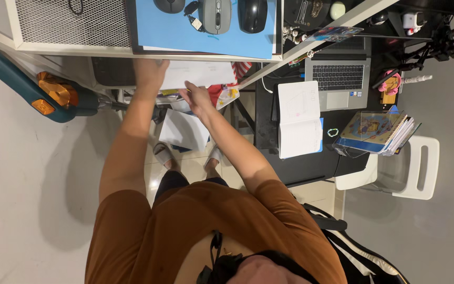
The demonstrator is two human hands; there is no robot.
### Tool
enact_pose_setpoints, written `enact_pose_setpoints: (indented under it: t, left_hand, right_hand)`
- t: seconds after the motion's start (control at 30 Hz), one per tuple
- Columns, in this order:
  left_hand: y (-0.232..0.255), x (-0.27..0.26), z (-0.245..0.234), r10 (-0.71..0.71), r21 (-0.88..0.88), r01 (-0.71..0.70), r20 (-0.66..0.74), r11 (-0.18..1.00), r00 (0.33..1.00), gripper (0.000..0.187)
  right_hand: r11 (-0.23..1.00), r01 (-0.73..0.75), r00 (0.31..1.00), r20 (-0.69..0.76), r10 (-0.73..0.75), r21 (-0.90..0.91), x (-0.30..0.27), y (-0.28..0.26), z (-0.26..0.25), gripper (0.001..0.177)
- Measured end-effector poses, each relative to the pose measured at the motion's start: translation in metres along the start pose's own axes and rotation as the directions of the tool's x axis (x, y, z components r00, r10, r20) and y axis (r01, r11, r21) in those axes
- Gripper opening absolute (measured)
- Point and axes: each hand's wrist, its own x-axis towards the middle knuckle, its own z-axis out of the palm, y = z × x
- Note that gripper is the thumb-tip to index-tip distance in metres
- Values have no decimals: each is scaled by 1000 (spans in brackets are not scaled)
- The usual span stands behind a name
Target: The person organizes a cluttered desk by moving a water bottle, handling a blue folder, sorting papers, and stacking notebooks. They also retrieve a yellow package from a shelf and place it on the desk.
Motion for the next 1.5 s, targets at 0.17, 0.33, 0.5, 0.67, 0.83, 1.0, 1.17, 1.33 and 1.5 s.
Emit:
enact_pose_setpoints:
  t: [0.17,0.33,0.5,0.67,0.83,1.0,1.17,1.33,1.5]
  left_hand:
    - [-11,-1,23,10,139,-18,60,990,998,39]
    - [-35,-11,50,106,309,-111,31,944,994,52]
    - [-38,-12,45,-37,353,-37,201,935,979,50]
    - [7,-24,17,256,321,-261,58,911,965,66]
    - [75,-83,5,262,114,-254,-68,961,963,55]
    - [114,-163,76,79,-193,-64,68,979,995,42]
    - [125,-214,219,-142,-572,415,459,707,877,45]
    - [145,-237,335,-185,-463,495,566,735,804,48]
    - [178,-239,392,-269,-475,567,557,673,786,60]
  right_hand:
    - [998,-66,996,56,66,0,42,9,12,29]
    - [994,-106,984,147,101,30,50,11,11,35]
    - [989,-143,958,254,132,25,2,-7,-8,36]
    - [980,-159,952,244,185,-122,-97,-49,-70,39]
    - [965,-38,997,59,56,-260,-193,-79,-184,37]
    - [966,254,923,-285,-258,-50,-233,-97,-323,28]
    - [952,304,720,-649,-244,-22,-239,-108,-414,34]
    - [952,306,688,-689,-230,-13,-239,-115,-447,34]
    - [976,206,665,-743,-83,75,-233,-121,-460,25]
